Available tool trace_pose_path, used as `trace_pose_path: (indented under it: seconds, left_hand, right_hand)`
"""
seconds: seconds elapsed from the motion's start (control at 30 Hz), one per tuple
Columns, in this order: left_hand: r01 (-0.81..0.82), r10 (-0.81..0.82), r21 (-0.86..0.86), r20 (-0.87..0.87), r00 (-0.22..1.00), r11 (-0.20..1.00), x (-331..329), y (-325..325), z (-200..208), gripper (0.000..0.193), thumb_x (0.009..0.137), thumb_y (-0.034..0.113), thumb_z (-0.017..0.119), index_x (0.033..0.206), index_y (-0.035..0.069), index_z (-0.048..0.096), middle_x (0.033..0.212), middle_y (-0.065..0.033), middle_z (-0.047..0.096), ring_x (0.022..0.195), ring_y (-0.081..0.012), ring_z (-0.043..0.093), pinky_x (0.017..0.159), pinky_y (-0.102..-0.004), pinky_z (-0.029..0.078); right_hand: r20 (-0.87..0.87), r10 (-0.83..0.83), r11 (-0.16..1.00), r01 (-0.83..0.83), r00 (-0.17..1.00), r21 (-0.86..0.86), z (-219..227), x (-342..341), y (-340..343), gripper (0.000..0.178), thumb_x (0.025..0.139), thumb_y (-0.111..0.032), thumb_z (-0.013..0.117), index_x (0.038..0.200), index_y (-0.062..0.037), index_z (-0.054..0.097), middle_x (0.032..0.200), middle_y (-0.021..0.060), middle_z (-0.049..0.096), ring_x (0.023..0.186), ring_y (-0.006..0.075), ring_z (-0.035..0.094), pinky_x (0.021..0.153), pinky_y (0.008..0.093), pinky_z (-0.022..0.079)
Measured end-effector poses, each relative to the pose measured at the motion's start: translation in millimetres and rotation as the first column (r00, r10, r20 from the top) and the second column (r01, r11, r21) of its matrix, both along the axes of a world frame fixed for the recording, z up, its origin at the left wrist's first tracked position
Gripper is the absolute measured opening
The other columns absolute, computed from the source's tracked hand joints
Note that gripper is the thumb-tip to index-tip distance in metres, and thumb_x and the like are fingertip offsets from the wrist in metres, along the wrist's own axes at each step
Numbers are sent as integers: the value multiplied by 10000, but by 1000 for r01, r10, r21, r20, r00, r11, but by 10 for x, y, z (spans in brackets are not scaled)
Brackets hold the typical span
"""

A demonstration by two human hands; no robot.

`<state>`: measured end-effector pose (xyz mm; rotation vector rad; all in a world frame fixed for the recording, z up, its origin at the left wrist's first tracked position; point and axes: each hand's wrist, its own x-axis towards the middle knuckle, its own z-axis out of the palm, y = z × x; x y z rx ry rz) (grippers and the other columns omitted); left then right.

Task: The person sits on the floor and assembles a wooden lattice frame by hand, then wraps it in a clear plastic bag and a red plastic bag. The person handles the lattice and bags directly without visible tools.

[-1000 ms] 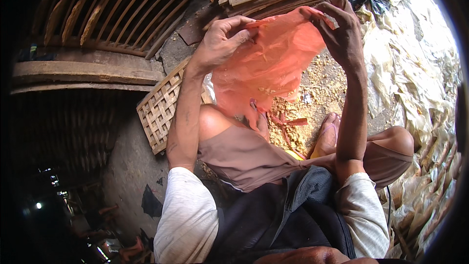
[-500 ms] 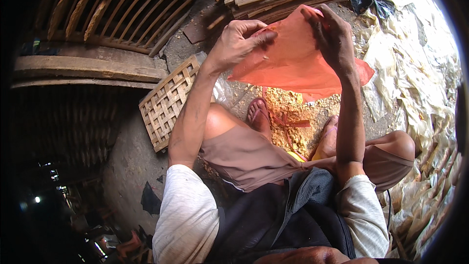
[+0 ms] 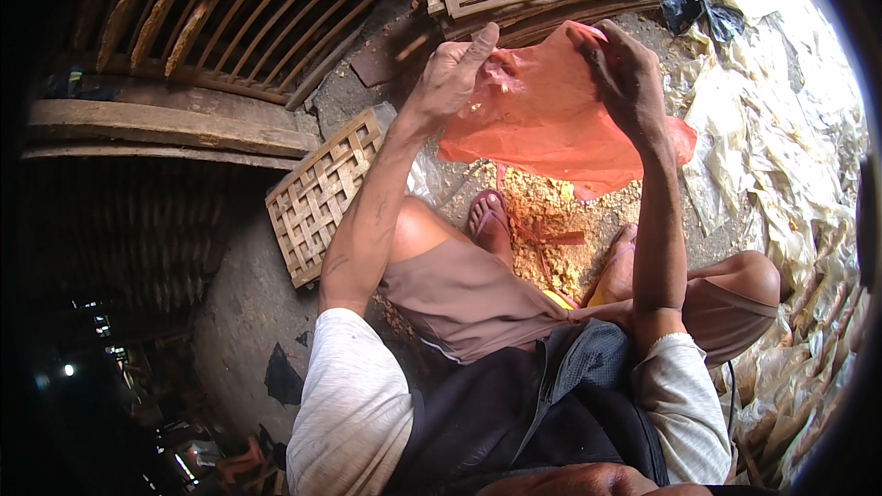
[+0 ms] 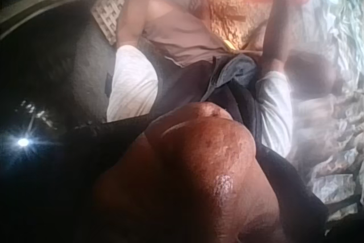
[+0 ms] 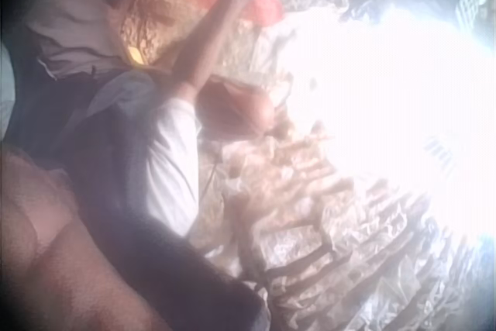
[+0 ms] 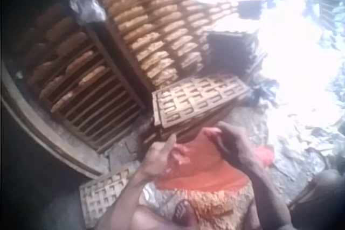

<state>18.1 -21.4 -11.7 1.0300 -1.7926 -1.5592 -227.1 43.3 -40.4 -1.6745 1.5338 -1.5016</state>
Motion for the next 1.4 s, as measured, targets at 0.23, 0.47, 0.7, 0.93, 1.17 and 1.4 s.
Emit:
trace_pose_path:
  seconds: [0.23, 0.47, 0.7, 0.93, 1.17, 1.4]
  left_hand:
    - [69, -33, -347, 109, 993, 935, -10, 31, -60, 560, 1060, 541, 569, 1006, 32, 798, 852, -16, 752, 764, -46, 646, 663, -214, 485]
    - [113, -105, -96, 85, 991, 989, 58, 49, 39, 252, 968, 233, 785, 1120, 32, 798, 871, -4, 758, 760, -44, 650, 690, -216, 526]
    - [80, -71, -149, 65, 995, 986, 303, -12, 156, 369, 933, 236, 819, 1206, -2, 750, 1004, -43, 780, 883, -92, 715, 844, -264, 603]
    - [62, -56, -66, 93, 994, 996, 186, 8, 72, 352, 937, 272, 817, 1157, 3, 758, 981, -42, 767, 929, -96, 711, 850, -270, 599]
    - [77, -55, -216, 108, 993, 973, 222, -42, 43, 372, 899, 311, 857, 1109, 14, 778, 952, -11, 767, 830, -70, 675, 782, -247, 571]
    - [159, -133, -103, 224, 965, 982, 323, -106, -57, 325, 911, 292, 846, 1082, 21, 794, 907, -1, 768, 795, -61, 656, 766, -255, 557]
  right_hand:
    - [34, 0, 999, 2, 999, -55, -56, -25, -46, 219, 1027, -205, 686, 1042, 12, 669, 766, 175, 643, 654, 198, 542, 659, 337, 501]
    - [135, -23, 1000, 23, 991, -1, -56, -80, -33, 282, 1062, -327, 669, 1112, -59, 739, 740, -99, 526, 636, -1, 422, 538, 207, 331]
    - [230, -150, 989, 141, 961, 54, 78, -248, 4, 288, 1050, -318, 678, 1043, -31, 714, 686, -27, 565, 609, 42, 498, 557, 249, 426]
    - [258, -106, 994, 100, 960, 39, -17, -195, -28, 314, 1056, -354, 665, 1028, -46, 718, 697, -70, 550, 615, 29, 490, 547, 236, 418]
    - [374, -203, 976, 217, 905, 5, -60, -401, -66, 344, 1054, -401, 663, 1057, -64, 733, 697, -74, 534, 618, 25, 489, 539, 225, 413]
    - [399, -274, 952, 307, 875, -18, -89, -403, -96, 376, 1049, -411, 668, 1083, -45, 748, 686, -85, 504, 608, 14, 437, 527, 219, 376]
